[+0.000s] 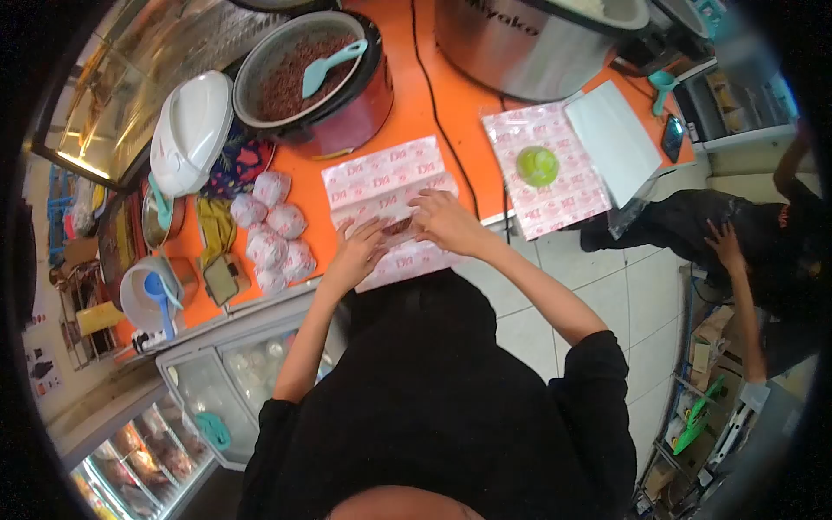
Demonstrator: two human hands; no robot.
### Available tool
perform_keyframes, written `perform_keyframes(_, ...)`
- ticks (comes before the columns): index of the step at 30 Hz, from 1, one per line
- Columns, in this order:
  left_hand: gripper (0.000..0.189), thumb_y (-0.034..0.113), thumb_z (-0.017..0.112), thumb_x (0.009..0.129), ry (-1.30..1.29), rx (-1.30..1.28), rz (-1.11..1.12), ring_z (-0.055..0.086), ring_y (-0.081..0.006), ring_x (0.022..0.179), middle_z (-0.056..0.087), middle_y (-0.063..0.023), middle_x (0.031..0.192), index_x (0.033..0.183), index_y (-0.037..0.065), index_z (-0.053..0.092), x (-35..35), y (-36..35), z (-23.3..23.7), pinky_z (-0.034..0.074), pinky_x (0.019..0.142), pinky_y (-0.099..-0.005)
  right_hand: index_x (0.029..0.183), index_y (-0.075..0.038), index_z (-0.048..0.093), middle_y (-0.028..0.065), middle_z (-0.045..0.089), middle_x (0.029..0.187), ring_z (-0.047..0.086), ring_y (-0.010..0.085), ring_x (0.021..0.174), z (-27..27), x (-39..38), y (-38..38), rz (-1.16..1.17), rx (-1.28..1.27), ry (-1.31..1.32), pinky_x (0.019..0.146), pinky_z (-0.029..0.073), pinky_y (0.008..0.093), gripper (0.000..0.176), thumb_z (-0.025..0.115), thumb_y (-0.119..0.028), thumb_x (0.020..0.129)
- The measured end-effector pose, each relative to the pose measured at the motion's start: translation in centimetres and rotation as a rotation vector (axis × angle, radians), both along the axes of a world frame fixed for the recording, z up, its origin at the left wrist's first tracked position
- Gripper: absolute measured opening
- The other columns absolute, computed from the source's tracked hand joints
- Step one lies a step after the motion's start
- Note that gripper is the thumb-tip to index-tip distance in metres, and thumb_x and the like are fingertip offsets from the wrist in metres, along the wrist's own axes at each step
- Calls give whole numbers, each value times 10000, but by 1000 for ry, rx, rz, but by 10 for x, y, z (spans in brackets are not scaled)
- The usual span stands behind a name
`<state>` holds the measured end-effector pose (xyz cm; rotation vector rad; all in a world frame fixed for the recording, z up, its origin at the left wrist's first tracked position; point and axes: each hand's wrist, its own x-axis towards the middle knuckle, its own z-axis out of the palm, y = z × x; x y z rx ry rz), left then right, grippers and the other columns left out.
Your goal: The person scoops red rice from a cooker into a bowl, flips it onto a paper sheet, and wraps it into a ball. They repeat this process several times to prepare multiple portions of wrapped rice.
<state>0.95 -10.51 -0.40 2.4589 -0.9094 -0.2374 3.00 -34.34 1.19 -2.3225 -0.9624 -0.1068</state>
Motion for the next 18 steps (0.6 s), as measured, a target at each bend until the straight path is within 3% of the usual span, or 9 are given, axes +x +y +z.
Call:
perform_keyframes(3,296,76,595,742,115,-48,55,505,-312,1048,547,-152,1110,1031,24,557,23,5,3,359,900,-421,927,-41,575,116,564,1038,549,309,888,-12,18,0,5,-70,-67,730,457,382,240,650,-150,727)
perform_keyframes(5,236,-1,561,747,237,-49,116,540,-335,966,570,-171,1034,983,8,574,34,15,1,409,852,-388,1026,-33,526,173,561,1074,531,330,1026,-8,41,-2,-18,-171,631,748,459,389,300,607,-30,736)
perform_keyframes(7,251,-27,575,721,233,-248,215,550,-368,859,564,-191,953,971,-2,571,50,23,-17,440,787,-384,1022,-36,532,177,570,1013,534,350,990,-27,65,-8,24,-49,707,754,464,393,363,627,37,679)
perform_keyframes(8,254,-6,626,702,103,-295,240,547,-352,915,587,-167,891,949,-9,568,56,22,-23,440,778,-393,1003,-26,537,169,567,971,536,348,965,-29,72,-7,-82,-1,674,753,464,395,372,645,46,654)
perform_keyframes(10,263,-9,633,684,121,-350,369,533,-339,930,578,-150,910,940,4,577,61,9,-41,433,775,-385,985,-16,542,161,564,928,538,345,940,-41,76,1,-169,50,650,752,464,397,382,664,56,630)
perform_keyframes(12,273,-12,641,666,116,-401,513,518,-327,945,568,-133,930,931,17,587,61,2,-40,426,772,-377,941,-18,558,130,542,869,529,316,898,-66,78,13,-317,-290,453,777,451,389,402,711,12,571)
perform_keyframes(14,282,2,636,660,-89,47,439,483,-284,948,539,-107,962,935,46,589,53,4,-30,413,757,-364,918,-19,560,129,532,891,521,298,903,-58,73,17,-268,-363,301,802,437,383,368,706,-30,580)
perform_keyframes(16,277,21,627,670,-135,80,385,469,-273,936,527,-97,973,941,50,582,47,14,-44,403,749,-374,894,-20,562,129,522,913,512,281,908,-60,58,17,-230,-420,153,827,424,378,338,700,-72,590)
perform_keyframes(18,272,40,619,680,-182,102,318,456,-263,923,516,-88,984,947,54,574,36,15,-62,394,741,-385,986,-19,558,134,504,991,498,269,913,-75,39,9,-49,-351,-138,858,399,379,352,638,-146,668)
